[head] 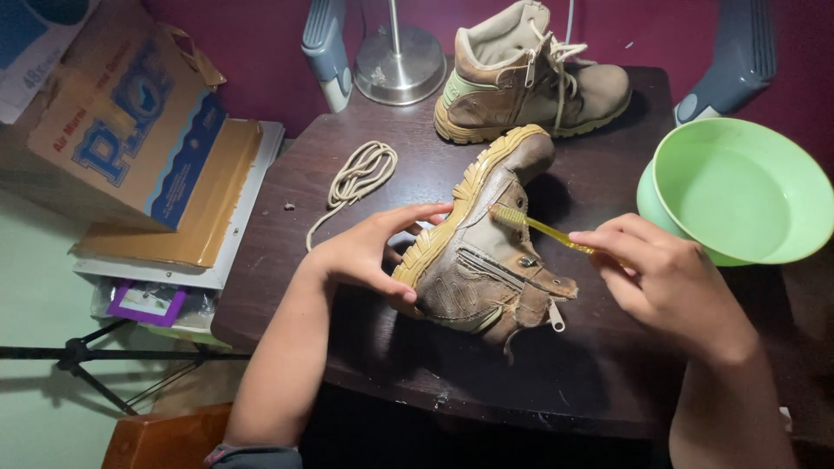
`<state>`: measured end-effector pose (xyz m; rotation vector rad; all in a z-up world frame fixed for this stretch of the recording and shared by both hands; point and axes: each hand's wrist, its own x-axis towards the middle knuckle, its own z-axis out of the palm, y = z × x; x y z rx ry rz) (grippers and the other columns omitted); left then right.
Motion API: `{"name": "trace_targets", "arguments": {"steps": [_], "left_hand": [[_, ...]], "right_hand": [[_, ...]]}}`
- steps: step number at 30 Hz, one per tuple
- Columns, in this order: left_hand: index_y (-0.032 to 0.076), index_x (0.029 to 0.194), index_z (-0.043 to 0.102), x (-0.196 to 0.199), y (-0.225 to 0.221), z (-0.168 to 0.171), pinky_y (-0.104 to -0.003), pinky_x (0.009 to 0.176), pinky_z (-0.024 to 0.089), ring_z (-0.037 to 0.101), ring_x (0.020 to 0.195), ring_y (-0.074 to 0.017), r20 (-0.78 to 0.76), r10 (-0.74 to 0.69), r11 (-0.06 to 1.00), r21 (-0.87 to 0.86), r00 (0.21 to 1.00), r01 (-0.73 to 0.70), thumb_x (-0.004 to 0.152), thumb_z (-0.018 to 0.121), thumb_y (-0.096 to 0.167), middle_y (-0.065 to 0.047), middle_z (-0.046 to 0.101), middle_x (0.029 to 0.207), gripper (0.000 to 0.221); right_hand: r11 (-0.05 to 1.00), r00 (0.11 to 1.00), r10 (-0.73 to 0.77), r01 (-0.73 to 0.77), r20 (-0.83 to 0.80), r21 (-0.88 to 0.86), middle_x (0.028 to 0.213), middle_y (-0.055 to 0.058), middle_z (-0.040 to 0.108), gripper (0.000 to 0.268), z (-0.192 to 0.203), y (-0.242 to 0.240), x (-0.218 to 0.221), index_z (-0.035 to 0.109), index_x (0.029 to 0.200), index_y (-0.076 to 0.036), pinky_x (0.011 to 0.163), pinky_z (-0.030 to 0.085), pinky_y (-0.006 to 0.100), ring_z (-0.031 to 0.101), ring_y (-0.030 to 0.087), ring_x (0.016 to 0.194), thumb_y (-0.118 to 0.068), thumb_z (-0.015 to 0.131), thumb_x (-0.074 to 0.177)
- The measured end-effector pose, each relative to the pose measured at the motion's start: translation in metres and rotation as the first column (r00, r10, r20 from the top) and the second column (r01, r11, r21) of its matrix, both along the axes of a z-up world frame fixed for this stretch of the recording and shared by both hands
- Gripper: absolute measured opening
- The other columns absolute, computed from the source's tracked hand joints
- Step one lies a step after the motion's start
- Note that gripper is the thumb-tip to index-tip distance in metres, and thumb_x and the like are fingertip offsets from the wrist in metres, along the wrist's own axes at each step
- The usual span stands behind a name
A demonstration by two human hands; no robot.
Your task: Brushing the exterior and sole of a tan work boot using a brush and water to clean it.
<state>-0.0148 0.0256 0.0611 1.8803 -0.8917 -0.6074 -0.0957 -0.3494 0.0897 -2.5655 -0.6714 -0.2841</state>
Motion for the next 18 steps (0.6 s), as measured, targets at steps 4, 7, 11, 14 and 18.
{"name": "trace_targets", "arguments": {"steps": [4, 7, 11, 14, 18], "left_hand": [[0.017, 0.16, 0.03, 0.01, 0.004, -0.02, -0.035, 0.107, 0.048, 0.044, 0.142, -0.0213, 0.012, -0.047, 0.994, -0.095, 0.999, 0.048, 0.065, 0.087, 0.048, -0.016, 0.052, 0.148, 0.115], [0.014, 0.161, 0.03, 0.019, 0.008, -0.032, -0.037, 0.116, 0.032, 0.042, 0.138, -0.019, -0.051, -0.109, 0.975, -0.198, 0.993, 0.097, 0.067, 0.085, 0.045, -0.016, 0.049, 0.149, 0.114], [0.017, 0.159, 0.033, 0.027, 0.013, -0.039, -0.042, 0.123, 0.026, 0.037, 0.151, -0.0219, -0.103, -0.184, 0.955, -0.255, 0.977, 0.153, 0.073, 0.084, 0.048, -0.014, 0.045, 0.155, 0.104], [0.011, 0.155, 0.041, 0.03, 0.014, -0.041, -0.039, 0.12, 0.035, 0.044, 0.146, -0.023, -0.169, -0.217, 0.931, -0.33, 0.961, 0.153, 0.077, 0.083, 0.046, -0.013, 0.046, 0.155, 0.095], [0.01, 0.153, 0.046, 0.036, 0.018, -0.047, -0.036, 0.118, 0.04, 0.045, 0.144, -0.0213, -0.206, -0.22, 0.924, -0.358, 0.954, 0.136, 0.078, 0.082, 0.049, -0.01, 0.047, 0.155, 0.093]], "right_hand": [[0.996, 0.993, 0.073, -0.069, -0.095, 0.049, 0.108, 0.001, 0.07, 0.041, 0.005, 0.0, -0.005, 0.071, 0.127, -0.015, 0.08, 0.049, 0.027, 0.07, 0.014, 0.083, -0.003, 0.067, 0.088], [0.985, 0.968, 0.143, -0.119, -0.206, 0.121, 0.105, 0.001, 0.07, 0.041, 0.013, 0.001, -0.007, 0.072, 0.127, -0.015, 0.073, 0.05, 0.023, 0.068, 0.011, 0.076, -0.002, 0.066, 0.088], [0.942, 0.927, 0.287, -0.227, -0.24, 0.248, 0.106, 0.005, 0.073, 0.036, 0.022, 0.003, -0.006, 0.075, 0.121, -0.012, 0.073, 0.052, 0.025, 0.069, 0.014, 0.082, -0.002, 0.063, 0.089], [0.956, 0.983, 0.147, -0.114, -0.107, 0.27, 0.11, 0.011, 0.074, 0.033, 0.018, 0.008, -0.005, 0.073, 0.121, -0.005, 0.087, 0.052, 0.027, 0.07, 0.019, 0.097, 0.004, 0.064, 0.091], [0.983, 0.989, -0.132, 0.122, 0.064, 0.135, 0.112, 0.012, 0.072, 0.03, -0.002, 0.008, 0.002, 0.073, 0.124, -0.003, 0.09, 0.051, 0.032, 0.067, 0.022, 0.098, 0.003, 0.067, 0.096]]}}
